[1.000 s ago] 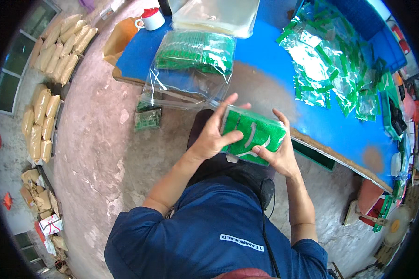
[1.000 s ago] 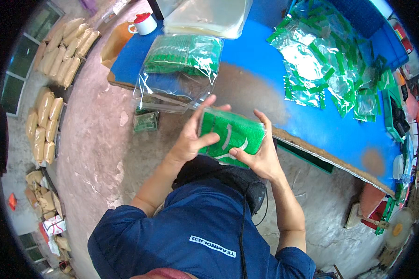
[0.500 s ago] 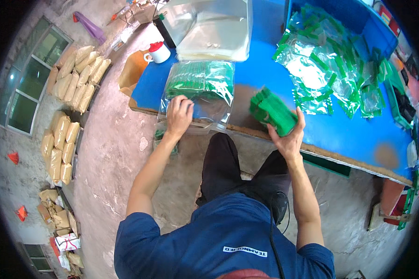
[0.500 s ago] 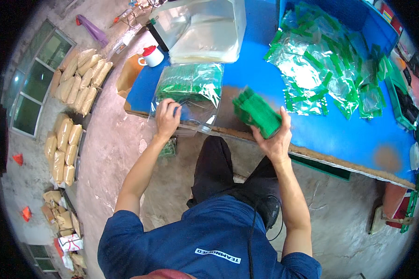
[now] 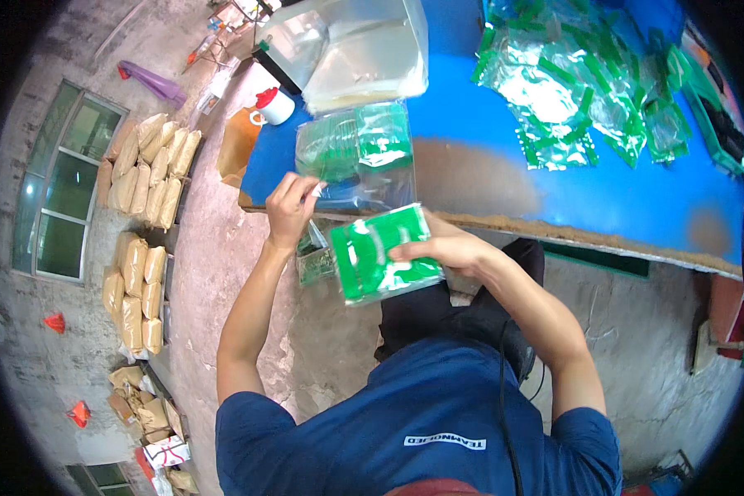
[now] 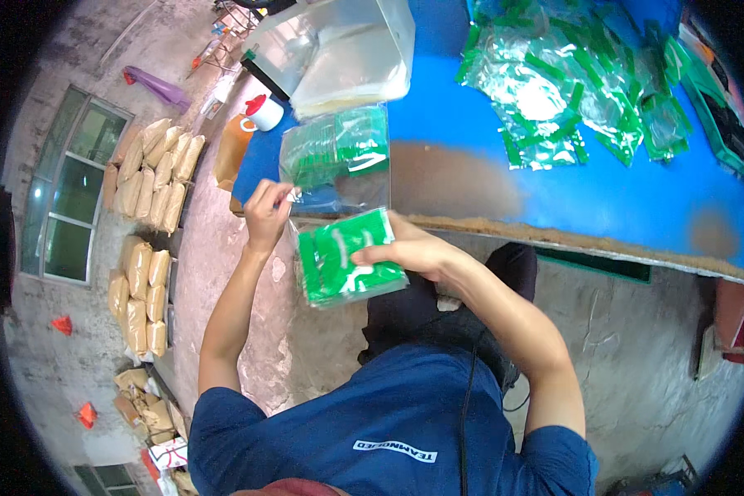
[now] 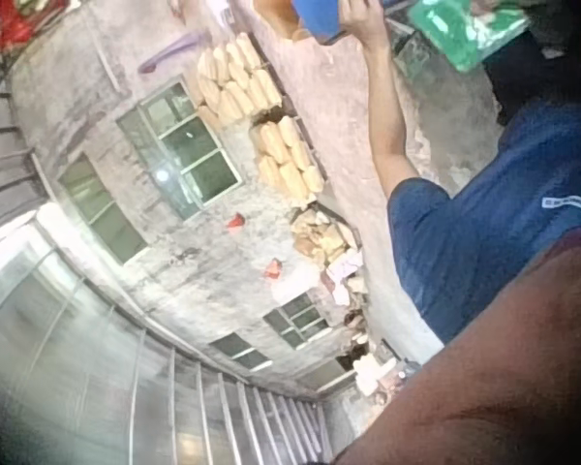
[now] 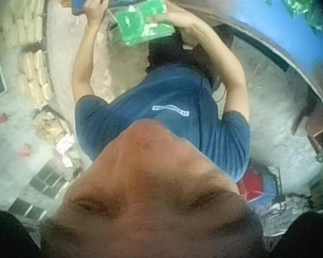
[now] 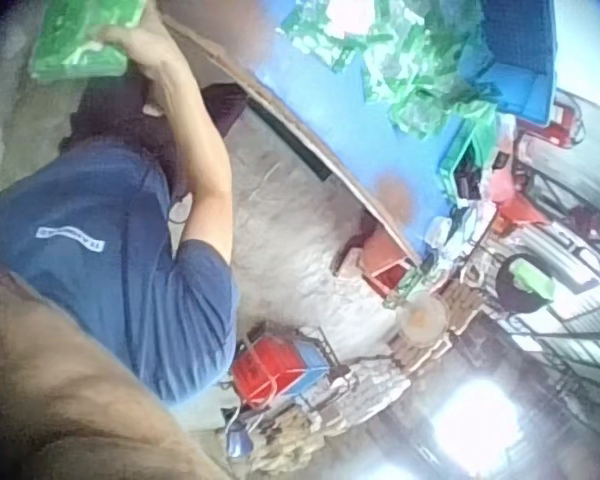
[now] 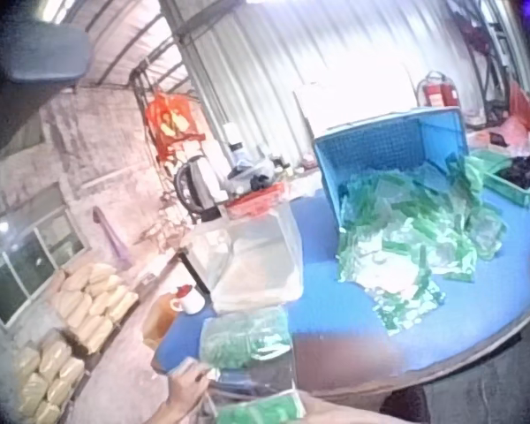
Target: Sorting and packaging green plastic pouches into larger clear bags.
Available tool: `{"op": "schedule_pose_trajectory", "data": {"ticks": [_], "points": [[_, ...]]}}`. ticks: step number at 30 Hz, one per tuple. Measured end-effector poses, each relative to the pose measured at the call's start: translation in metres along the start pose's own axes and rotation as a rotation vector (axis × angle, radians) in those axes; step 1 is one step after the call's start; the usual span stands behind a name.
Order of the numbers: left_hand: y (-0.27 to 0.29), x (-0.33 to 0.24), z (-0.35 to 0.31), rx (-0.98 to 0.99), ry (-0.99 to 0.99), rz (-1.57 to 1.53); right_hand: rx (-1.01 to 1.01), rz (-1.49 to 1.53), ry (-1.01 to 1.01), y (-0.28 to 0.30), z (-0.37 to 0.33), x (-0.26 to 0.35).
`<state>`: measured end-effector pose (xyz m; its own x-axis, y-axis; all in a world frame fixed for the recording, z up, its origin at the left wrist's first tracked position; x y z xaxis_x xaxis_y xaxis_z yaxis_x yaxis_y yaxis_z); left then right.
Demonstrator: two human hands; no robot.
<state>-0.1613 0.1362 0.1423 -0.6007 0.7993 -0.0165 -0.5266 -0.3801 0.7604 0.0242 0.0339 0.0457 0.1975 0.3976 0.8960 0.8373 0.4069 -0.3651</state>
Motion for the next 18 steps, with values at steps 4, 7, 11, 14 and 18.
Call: {"op": "schedule_pose_trajectory", "data": {"ticks": [4, 7, 11, 14, 18], "points": [[-0.005, -0.037, 0.040, -0.061, 0.080, -0.159, -0.257, 0.236, 0.089, 0.034, 0.049, -0.019], [-0.014, -0.058, 0.055, -0.039, 0.110, -0.292, -0.612, 0.553, 0.299, 0.061, 0.032, -0.004], [-0.013, -0.080, 0.071, -0.055, 0.060, -0.251, -0.775, 0.563, 0.447, 0.057, 0.019, -0.002], [-0.010, -0.102, 0.081, -0.083, 0.052, -0.220, -0.733, 0.447, 0.506, 0.064, 0.038, 0.012], [-0.050, -0.153, 0.097, -0.127, 0.002, -0.272, -0.215, 0.828, 0.256, 0.113, 0.092, 0.012]]}}
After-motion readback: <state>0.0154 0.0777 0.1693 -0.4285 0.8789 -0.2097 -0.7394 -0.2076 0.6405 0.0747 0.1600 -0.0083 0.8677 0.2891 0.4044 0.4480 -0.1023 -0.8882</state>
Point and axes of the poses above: each hand's wrist, its own z-axis towards the middle knuckle, its own y-axis out of the back of the hand, x = y × z, the point moved 9 cm from there along z, towards the middle knuckle, and after that the axes turned 7 degrees about -y, right-handed, at the moved point
